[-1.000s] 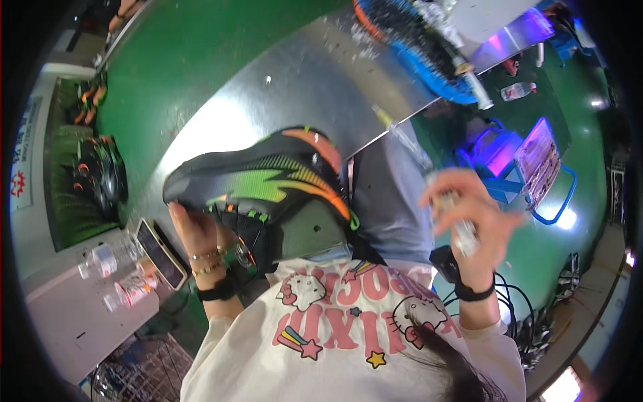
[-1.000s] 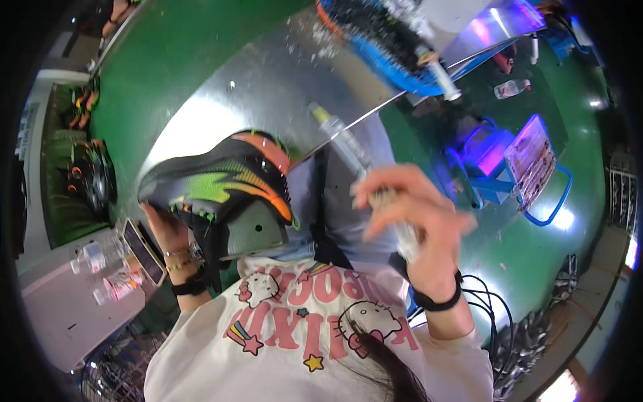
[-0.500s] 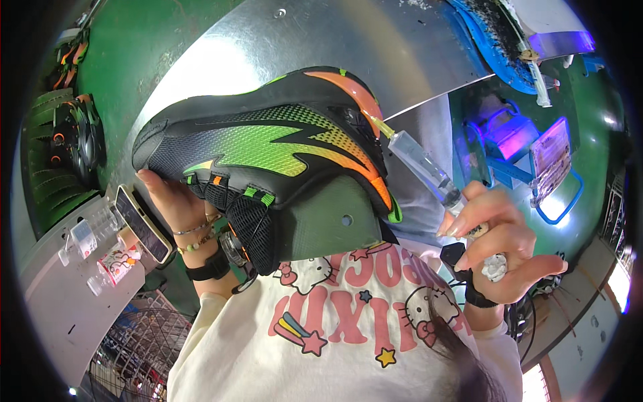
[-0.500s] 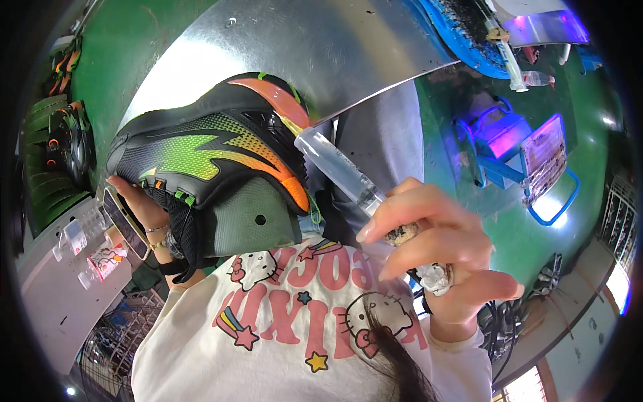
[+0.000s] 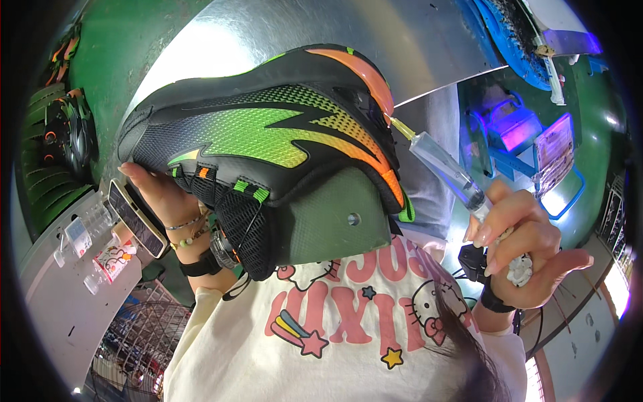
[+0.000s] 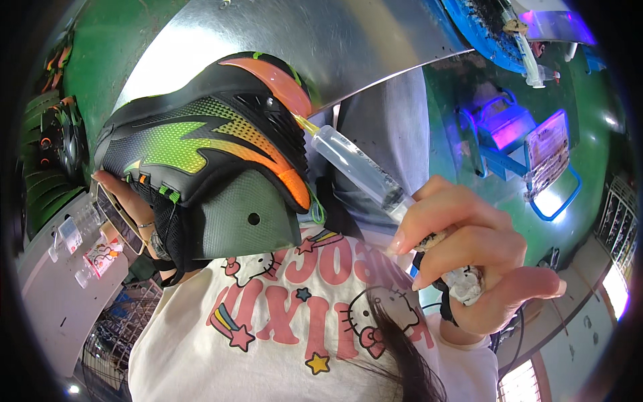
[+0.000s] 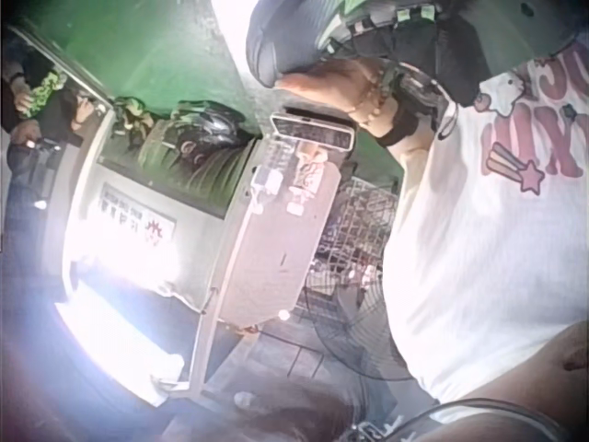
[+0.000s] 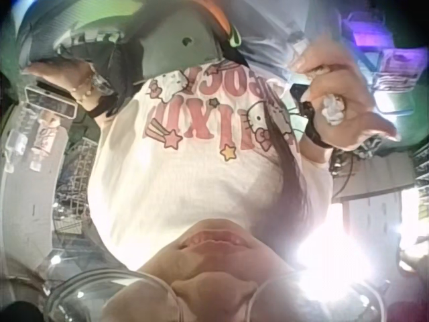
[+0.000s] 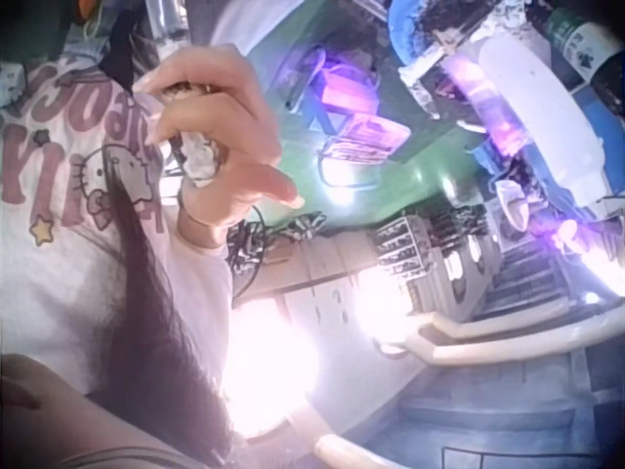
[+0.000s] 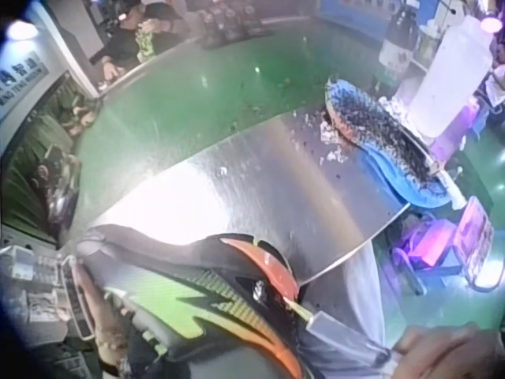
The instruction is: The recorder applies adhesive from a syringe onto the side of a shoe and a shoe sole as part of the assembly process.
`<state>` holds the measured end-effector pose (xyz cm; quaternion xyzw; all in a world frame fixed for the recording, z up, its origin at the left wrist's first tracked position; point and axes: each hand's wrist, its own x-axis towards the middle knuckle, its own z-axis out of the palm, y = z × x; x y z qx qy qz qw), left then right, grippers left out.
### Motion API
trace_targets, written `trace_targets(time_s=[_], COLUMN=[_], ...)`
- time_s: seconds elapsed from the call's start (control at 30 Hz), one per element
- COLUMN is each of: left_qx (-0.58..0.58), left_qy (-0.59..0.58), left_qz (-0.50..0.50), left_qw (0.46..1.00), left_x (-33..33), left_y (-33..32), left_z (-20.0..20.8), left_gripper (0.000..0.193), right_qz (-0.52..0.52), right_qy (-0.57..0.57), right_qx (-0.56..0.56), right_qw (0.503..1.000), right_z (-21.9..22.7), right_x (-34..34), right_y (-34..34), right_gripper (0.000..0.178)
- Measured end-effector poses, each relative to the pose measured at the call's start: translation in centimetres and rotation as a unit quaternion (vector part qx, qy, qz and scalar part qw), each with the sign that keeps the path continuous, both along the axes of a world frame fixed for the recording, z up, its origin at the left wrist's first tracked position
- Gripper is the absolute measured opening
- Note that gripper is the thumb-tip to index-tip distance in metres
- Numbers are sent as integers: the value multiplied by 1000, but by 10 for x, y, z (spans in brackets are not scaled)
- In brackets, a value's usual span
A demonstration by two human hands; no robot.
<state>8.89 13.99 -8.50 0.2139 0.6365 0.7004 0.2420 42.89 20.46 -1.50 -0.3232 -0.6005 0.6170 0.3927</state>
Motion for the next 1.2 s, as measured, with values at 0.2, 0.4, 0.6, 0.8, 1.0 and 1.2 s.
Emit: trace_targets(time_s=[0.2,0.4,0.6,0.8,1.0,1.2], left_qx=[-55,-52,-270,-244,-196,-204], left_qy=[-80,-116,-68,-223,-362,-396], left_qz=[-44,-98,-167,-338,-361,-277], left_qw=[994,987,946,881,837,851], left_x=[-16,-26,-43,-16,69,79], left_y=[6,46,26,-45,-39,-38], left_z=[7,18,30,25,47,65], left_gripper=[60,36,37,54,69,61], right_qz=[-2,-20,-45,-64,-68,-60], right_qy=[14,5,55,43,67,95], right_qx=[-12,18,-63,-29,-4,-13], right_qw=[1000,1000,995,997,995,994], right_z=[-4,-14,-23,-26,-30,-26], right_x=[2,-7,-11,-10,-12,-14], right_y=[2,16,20,21,31,30], right_gripper=[80,77,88,80,77,78])
